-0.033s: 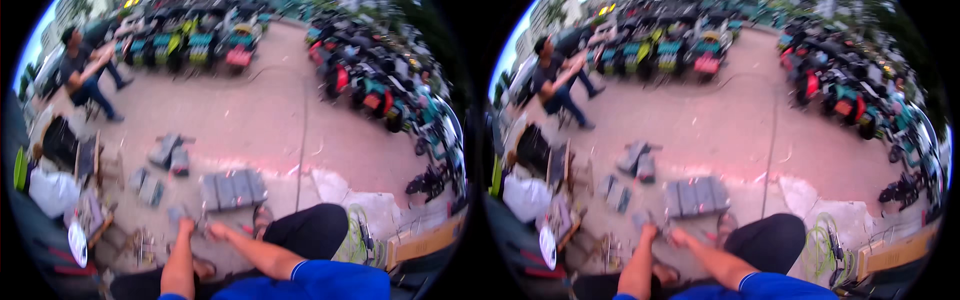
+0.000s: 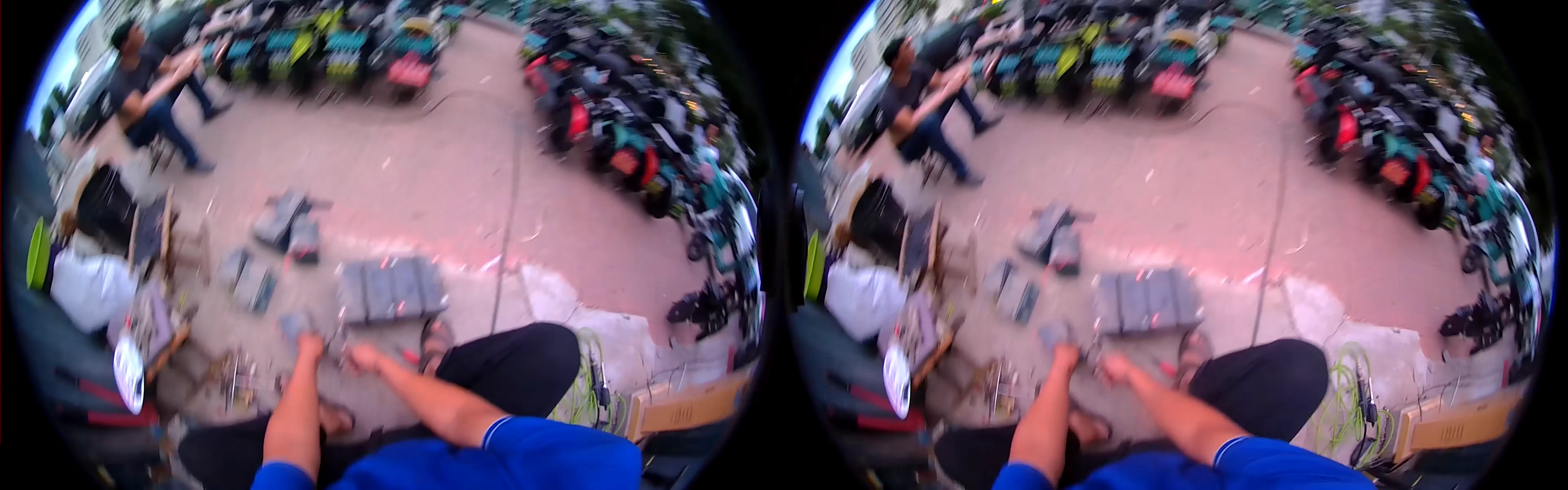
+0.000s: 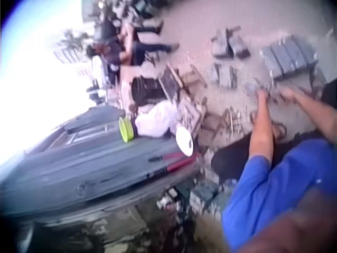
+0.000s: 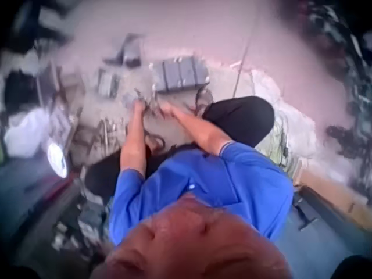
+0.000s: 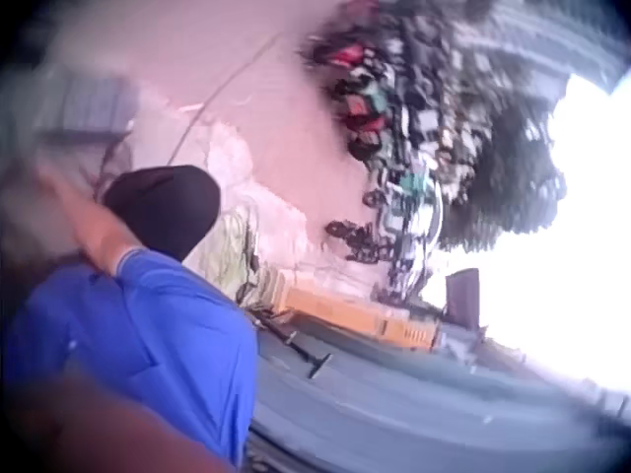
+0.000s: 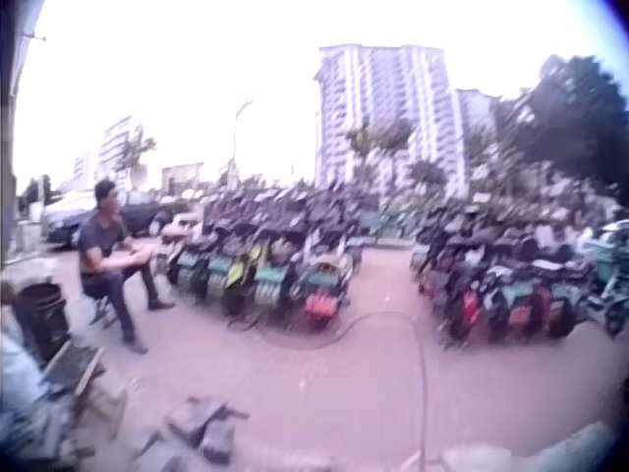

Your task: The person works on batteries, connecting and disconnecting wires at the terminals using pliers and a screwdriver, and repositioning the battery packs on the ground by hand.

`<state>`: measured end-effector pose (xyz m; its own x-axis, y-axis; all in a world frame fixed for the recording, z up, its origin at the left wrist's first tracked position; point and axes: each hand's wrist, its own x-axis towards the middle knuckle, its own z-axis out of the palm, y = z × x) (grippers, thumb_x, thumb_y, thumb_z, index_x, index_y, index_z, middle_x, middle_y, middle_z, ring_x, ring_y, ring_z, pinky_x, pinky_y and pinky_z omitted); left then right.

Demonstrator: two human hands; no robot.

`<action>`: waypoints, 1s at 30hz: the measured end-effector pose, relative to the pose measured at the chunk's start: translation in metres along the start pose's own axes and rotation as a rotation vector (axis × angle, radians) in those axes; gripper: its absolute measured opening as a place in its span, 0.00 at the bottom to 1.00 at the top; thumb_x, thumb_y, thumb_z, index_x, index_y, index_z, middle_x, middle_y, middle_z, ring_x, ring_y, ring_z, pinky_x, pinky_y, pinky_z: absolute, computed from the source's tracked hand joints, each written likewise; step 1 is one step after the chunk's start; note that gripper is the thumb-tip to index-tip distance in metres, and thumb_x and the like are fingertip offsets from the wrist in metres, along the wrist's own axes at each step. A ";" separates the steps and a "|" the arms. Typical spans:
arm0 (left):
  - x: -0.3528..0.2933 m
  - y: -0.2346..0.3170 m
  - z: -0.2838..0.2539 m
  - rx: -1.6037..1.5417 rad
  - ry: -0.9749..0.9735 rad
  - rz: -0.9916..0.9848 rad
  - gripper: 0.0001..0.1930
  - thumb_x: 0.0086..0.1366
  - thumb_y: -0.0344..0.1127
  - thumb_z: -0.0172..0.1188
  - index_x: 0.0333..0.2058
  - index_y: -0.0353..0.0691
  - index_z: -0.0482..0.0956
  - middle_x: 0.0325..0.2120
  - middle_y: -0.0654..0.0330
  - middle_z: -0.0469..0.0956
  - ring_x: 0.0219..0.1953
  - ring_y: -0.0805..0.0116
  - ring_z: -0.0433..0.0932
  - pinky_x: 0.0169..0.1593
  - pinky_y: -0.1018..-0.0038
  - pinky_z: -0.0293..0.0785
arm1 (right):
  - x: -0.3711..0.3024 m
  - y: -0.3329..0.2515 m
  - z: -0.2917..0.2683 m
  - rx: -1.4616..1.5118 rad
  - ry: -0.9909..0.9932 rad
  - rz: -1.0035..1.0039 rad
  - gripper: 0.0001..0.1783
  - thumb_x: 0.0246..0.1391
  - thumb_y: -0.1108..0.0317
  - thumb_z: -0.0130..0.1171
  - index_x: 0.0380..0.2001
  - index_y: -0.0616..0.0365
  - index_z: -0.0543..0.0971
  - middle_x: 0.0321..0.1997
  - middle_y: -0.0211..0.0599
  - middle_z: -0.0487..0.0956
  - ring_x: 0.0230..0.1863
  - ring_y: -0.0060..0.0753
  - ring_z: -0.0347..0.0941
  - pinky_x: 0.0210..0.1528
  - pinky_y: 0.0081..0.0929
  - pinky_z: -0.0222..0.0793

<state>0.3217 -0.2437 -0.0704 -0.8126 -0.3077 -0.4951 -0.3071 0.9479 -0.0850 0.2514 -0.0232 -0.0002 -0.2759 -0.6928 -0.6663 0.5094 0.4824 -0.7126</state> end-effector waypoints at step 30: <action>-0.033 0.007 -0.039 -1.424 0.525 -0.973 0.16 0.56 0.32 0.75 0.39 0.28 0.83 0.33 0.53 0.85 0.34 0.65 0.81 0.41 0.65 0.78 | 0.022 -0.016 0.038 0.506 -0.257 0.404 0.20 0.73 0.53 0.50 0.52 0.59 0.77 0.52 0.48 0.84 0.54 0.48 0.82 0.57 0.48 0.79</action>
<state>0.3268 -0.2299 -0.0216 -0.0692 -0.9113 -0.4059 -0.6347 -0.2737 0.7227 0.2682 -0.0664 0.0055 0.1854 -0.6467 -0.7398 0.8661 0.4633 -0.1879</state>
